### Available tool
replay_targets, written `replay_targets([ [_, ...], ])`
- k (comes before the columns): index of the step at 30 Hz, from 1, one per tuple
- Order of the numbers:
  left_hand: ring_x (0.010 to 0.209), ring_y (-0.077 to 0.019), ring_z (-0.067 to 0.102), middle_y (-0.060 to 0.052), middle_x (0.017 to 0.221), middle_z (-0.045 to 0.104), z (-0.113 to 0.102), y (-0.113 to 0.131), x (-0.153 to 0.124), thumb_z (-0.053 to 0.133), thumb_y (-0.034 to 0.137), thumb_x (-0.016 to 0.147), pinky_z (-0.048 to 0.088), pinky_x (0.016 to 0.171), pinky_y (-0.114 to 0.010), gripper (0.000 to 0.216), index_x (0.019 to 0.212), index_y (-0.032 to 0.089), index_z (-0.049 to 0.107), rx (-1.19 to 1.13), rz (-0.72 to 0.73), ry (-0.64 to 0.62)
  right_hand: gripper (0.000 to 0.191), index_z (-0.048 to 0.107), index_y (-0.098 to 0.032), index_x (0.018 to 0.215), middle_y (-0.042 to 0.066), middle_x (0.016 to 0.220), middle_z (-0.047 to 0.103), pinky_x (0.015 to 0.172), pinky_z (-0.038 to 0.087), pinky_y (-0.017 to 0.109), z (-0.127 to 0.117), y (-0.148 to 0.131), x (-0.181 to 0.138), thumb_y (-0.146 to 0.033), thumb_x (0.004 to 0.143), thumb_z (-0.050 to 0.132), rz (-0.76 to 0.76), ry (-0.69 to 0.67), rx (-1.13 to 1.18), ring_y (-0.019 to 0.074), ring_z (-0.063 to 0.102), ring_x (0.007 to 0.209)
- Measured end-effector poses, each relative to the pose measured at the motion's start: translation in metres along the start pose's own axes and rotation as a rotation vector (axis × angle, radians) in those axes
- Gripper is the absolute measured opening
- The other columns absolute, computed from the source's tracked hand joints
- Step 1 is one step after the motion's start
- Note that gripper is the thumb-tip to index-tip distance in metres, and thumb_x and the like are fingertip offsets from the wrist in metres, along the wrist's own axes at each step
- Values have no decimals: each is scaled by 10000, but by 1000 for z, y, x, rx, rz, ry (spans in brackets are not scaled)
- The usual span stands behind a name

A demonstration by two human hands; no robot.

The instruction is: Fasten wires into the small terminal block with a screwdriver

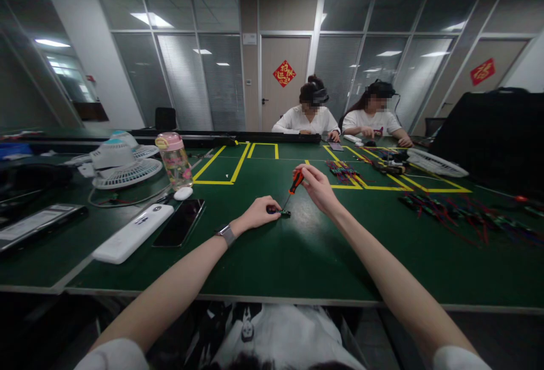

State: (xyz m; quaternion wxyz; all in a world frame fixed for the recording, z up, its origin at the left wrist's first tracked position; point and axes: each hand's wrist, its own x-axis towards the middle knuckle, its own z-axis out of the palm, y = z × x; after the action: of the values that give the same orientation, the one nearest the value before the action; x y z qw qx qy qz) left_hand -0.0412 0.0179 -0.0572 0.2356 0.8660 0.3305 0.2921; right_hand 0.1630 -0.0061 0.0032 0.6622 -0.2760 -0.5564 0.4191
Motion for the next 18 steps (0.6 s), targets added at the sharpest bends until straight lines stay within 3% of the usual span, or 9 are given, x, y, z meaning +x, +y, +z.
replay_targets([
  [7, 810, -166, 594, -38, 898, 624, -2, 1, 0, 664, 288, 808, 459, 745, -272, 165, 906, 169, 724, -1, -6, -22, 332, 705, -253, 1004, 19, 867, 698, 830, 480, 329, -1, -4, -2, -462, 748, 739, 17, -54, -4, 174, 631, 852],
  [13, 812, -171, 588, -40, 891, 626, -3, 4, 0, 659, 300, 815, 460, 748, -277, 168, 904, 175, 727, 18, -15, -28, 295, 697, -249, 867, 17, 854, 681, 792, 485, 325, -2, -3, -1, -501, 720, 745, -3, -3, -3, 168, 619, 805],
  [18, 820, -171, 599, -43, 902, 640, -3, 5, 0, 643, 260, 795, 465, 761, -271, 171, 916, 178, 732, 30, -11, -35, 284, 713, -248, 883, -3, 767, 648, 748, 476, 302, -5, -2, -1, -465, 706, 764, 3, 6, -40, 154, 591, 745],
])
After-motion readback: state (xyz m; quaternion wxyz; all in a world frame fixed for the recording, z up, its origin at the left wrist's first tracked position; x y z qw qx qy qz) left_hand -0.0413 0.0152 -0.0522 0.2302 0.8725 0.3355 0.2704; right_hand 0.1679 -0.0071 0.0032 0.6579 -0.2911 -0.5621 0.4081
